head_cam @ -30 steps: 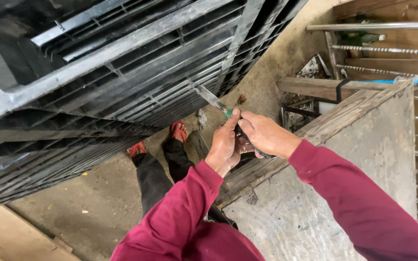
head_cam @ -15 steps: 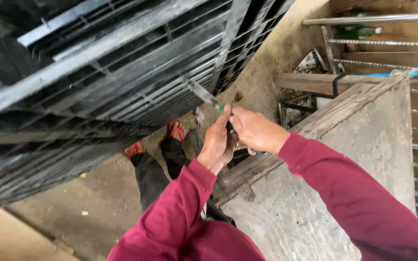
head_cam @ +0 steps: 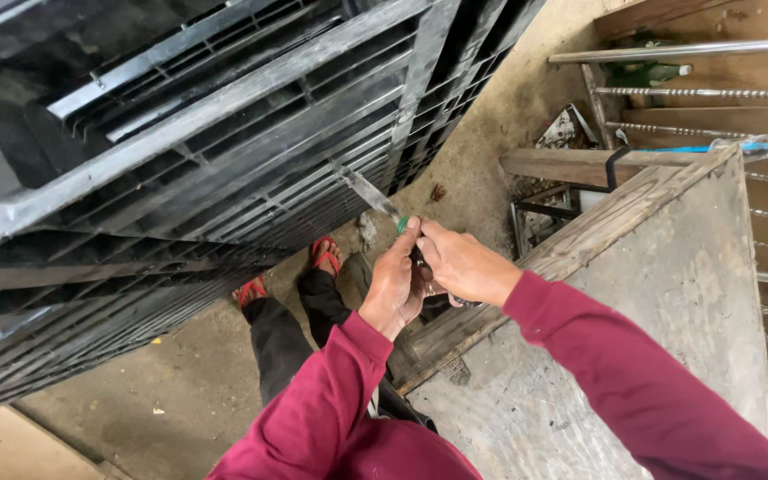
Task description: The person uses a chisel to scrape and remove material from the surface of a large, black metal grate. They hold the grate steady with one hand while applying the tool with the other, working along the horizontal bars.
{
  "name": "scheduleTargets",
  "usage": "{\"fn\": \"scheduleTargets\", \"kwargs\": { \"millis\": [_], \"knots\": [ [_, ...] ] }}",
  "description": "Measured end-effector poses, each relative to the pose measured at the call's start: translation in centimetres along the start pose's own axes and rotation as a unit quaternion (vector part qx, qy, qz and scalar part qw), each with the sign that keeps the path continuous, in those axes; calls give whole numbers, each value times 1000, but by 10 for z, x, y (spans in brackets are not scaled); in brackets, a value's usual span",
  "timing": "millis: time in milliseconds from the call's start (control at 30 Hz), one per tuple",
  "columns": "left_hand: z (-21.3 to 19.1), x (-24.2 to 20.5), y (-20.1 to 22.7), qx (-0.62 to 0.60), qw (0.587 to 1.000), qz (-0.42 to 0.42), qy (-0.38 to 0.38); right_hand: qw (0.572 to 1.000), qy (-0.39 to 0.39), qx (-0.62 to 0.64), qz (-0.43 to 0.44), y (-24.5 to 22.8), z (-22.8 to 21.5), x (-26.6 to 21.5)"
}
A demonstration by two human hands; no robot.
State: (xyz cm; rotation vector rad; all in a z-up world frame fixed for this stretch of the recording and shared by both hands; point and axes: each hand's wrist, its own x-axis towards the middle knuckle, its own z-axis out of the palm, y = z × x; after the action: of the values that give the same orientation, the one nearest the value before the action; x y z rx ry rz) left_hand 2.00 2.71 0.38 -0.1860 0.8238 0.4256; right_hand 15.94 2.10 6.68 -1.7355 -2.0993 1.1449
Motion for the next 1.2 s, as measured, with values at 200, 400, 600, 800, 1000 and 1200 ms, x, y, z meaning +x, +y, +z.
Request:
{"fn": "scheduleTargets", "kwargs": {
  "millis": [200, 400, 600, 800, 1000, 1200],
  "knots": [
    [-12, 20, -12, -12, 1000, 15, 12, 921, -92, 220, 307, -27, -22, 8],
    [-22, 12, -23, 88, 992, 35, 81, 924, -40, 240, 294, -28, 7, -12],
    [-63, 25, -38, 161, 979, 28, 121, 941, 79, 247, 218, -2, 75, -35],
    [-84, 21, -40, 222, 963, 26, 152, 897, 92, 328, 281, -4, 110, -41],
    [-92, 9, -53, 259, 951, 20, 166, 852, 97, 400, 324, -11, 125, -58],
    [-105, 12, -59, 335, 927, 42, 164, 833, 129, 414, 345, -3, 150, -64]
  ]
}}
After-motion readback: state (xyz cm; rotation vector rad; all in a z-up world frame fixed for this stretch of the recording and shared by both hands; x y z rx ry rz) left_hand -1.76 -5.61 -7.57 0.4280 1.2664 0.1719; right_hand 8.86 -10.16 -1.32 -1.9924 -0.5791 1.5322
